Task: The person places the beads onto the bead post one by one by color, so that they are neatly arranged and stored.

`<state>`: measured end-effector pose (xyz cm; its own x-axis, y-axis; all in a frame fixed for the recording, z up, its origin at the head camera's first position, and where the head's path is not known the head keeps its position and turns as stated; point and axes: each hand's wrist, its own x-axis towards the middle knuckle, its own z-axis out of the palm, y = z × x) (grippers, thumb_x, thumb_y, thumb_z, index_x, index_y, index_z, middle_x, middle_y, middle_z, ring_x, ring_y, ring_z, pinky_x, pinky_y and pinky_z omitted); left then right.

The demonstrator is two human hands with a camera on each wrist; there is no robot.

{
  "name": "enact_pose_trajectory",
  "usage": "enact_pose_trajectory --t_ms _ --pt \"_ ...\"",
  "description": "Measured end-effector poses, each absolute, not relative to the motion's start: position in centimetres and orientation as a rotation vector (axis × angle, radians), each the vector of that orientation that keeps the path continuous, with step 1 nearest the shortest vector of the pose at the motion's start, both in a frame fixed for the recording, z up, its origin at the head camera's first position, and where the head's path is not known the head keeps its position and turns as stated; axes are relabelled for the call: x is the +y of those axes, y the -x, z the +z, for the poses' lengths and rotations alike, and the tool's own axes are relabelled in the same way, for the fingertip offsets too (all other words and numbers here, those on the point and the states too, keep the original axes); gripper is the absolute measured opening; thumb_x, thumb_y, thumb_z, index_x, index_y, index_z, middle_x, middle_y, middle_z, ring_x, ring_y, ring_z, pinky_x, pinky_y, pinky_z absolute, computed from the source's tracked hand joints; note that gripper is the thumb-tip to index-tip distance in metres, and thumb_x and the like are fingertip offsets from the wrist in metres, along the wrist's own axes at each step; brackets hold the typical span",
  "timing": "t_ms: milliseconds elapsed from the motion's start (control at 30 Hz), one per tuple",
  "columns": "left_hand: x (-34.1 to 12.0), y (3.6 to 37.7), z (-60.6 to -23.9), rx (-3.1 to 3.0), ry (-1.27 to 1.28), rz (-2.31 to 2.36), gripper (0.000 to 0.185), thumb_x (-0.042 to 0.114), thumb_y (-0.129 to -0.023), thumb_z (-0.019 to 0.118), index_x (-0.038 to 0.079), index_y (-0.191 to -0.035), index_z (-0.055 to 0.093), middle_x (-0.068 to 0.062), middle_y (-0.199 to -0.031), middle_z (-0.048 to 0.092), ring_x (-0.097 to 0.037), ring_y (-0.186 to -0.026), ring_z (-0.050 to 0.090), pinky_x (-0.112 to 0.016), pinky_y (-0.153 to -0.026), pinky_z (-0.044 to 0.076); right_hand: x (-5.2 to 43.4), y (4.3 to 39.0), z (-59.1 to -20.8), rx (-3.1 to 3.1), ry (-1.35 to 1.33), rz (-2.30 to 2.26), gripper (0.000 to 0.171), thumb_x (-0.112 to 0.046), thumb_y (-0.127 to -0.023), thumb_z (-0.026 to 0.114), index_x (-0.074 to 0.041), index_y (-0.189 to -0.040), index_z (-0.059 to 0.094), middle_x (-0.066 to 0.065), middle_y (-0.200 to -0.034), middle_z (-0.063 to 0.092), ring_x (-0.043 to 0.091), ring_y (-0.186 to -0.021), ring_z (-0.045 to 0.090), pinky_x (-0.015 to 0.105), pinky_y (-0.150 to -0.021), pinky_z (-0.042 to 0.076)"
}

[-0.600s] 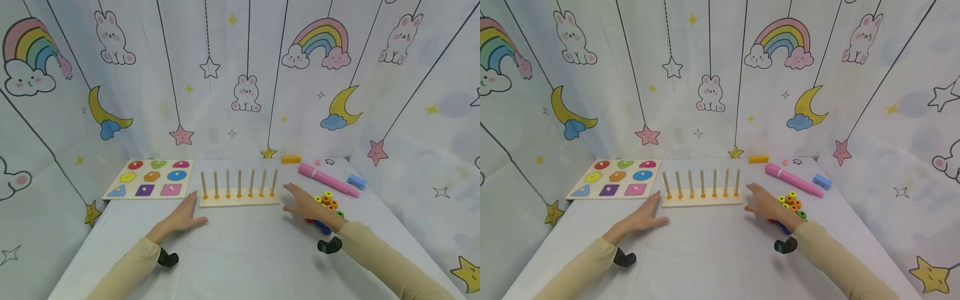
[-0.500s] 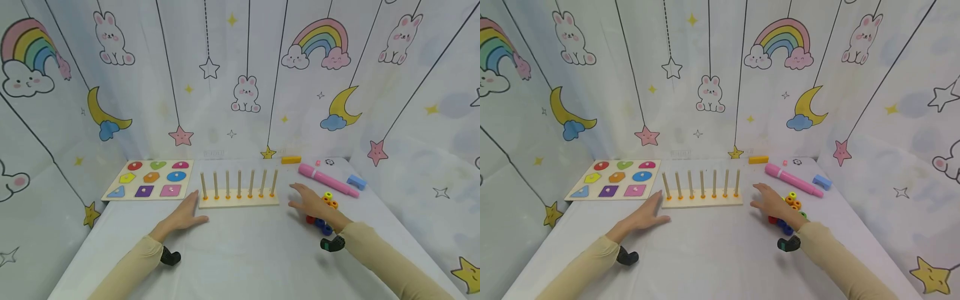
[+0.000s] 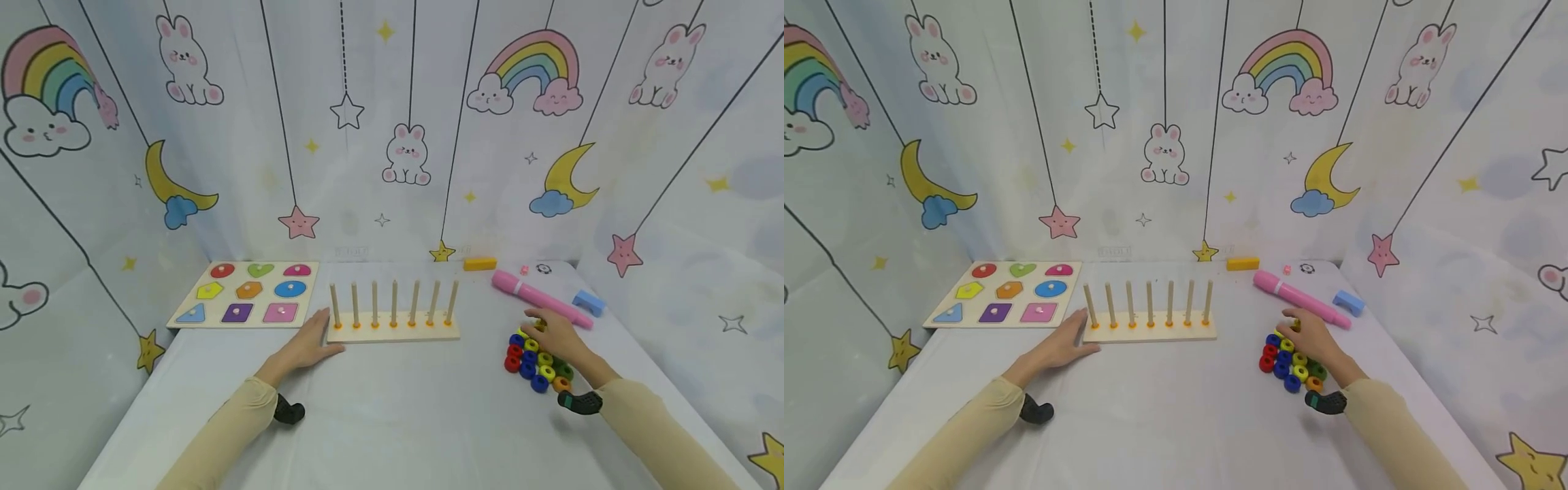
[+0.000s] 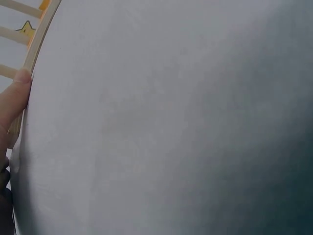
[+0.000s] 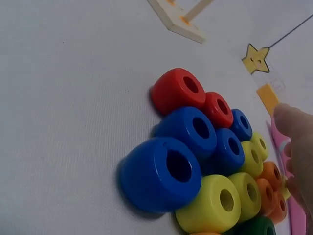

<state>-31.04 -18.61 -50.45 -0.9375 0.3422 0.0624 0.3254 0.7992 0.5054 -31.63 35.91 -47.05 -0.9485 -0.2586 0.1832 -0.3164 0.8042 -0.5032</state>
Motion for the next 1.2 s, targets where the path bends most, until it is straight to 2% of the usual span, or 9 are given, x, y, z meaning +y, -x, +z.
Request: enact_pose_trajectory --t_ms 233,333,400,533,633,867,1200 --pt "-18.2 31.9 -50.6 2.964 -0.606 0.827 0.091 0.044 -0.086 0.067 -0.005 -0.147 0.021 -0.026 -0.150 0.024 -0.039 -0.139 0.019 -0.050 -0.113 0.017 37.0 31.0 -47.3 -2.838 -0.466 0.871 0.043 -0.024 -0.096 0.057 0.006 -0.126 0.054 0.027 -0.122 0.057 0.044 -0.109 0.053 0.058 -0.090 0.045" --pt "-18.3 32.2 -50.3 2.952 -0.607 0.822 0.090 0.044 -0.086 0.066 -0.005 -0.147 0.021 -0.025 -0.150 0.024 -0.037 -0.140 0.017 -0.049 -0.114 0.015 37.4 31.1 -46.9 -2.821 -0.435 0.812 0.035 -0.016 -0.097 0.052 0.006 -0.125 0.055 0.027 -0.122 0.056 0.044 -0.107 0.052 0.061 -0.088 0.044" --pt "-18.4 32.3 -50.2 2.939 -0.607 0.814 0.091 0.045 -0.086 0.065 -0.005 -0.147 0.020 -0.024 -0.151 0.023 -0.036 -0.141 0.016 -0.048 -0.114 0.013 37.8 31.3 -46.8 -2.818 -0.392 0.760 0.032 -0.008 -0.097 0.048 0.005 -0.125 0.056 0.027 -0.122 0.055 0.041 -0.097 0.054 0.057 -0.081 0.047" --pt "-18.4 32.6 -50.4 2.923 -0.623 0.802 0.092 0.046 -0.087 0.064 -0.004 -0.148 0.018 -0.024 -0.151 0.022 -0.035 -0.141 0.015 -0.046 -0.115 0.011 38.7 31.6 -46.7 -2.867 -0.370 0.704 0.035 0.004 -0.094 0.041 0.006 -0.126 0.055 0.028 -0.121 0.057 0.041 -0.096 0.056 0.056 -0.082 0.048" --pt "-18.2 32.7 -50.5 2.917 -0.647 0.823 0.090 0.044 -0.087 0.065 -0.004 -0.148 0.019 -0.024 -0.150 0.024 -0.037 -0.140 0.016 -0.048 -0.114 0.013 39.3 31.7 -46.8 -2.922 -0.387 0.717 0.035 0.005 -0.093 0.044 0.007 -0.127 0.053 0.027 -0.120 0.057 0.042 -0.107 0.054 0.059 -0.089 0.045" --pt "-17.6 32.7 -50.1 2.944 -0.666 0.828 0.086 0.037 -0.087 0.067 -0.008 -0.145 0.022 -0.027 -0.149 0.026 -0.040 -0.139 0.018 -0.050 -0.114 0.014 40.5 32.5 -46.4 -2.999 -0.461 0.652 0.037 0.003 -0.089 0.054 0.004 -0.125 0.056 0.027 -0.118 0.058 0.040 -0.099 0.058 0.055 -0.081 0.050" --pt "-17.5 32.0 -49.8 2.954 -0.591 0.788 0.086 0.037 -0.089 0.065 -0.014 -0.143 0.021 -0.032 -0.148 0.022 -0.043 -0.138 0.015 -0.052 -0.113 0.014 41.0 33.7 -46.4 -3.082 -0.541 0.653 0.031 0.000 -0.088 0.059 0.001 -0.119 0.063 0.014 -0.103 0.064 0.030 -0.091 0.057 0.053 -0.083 0.049"
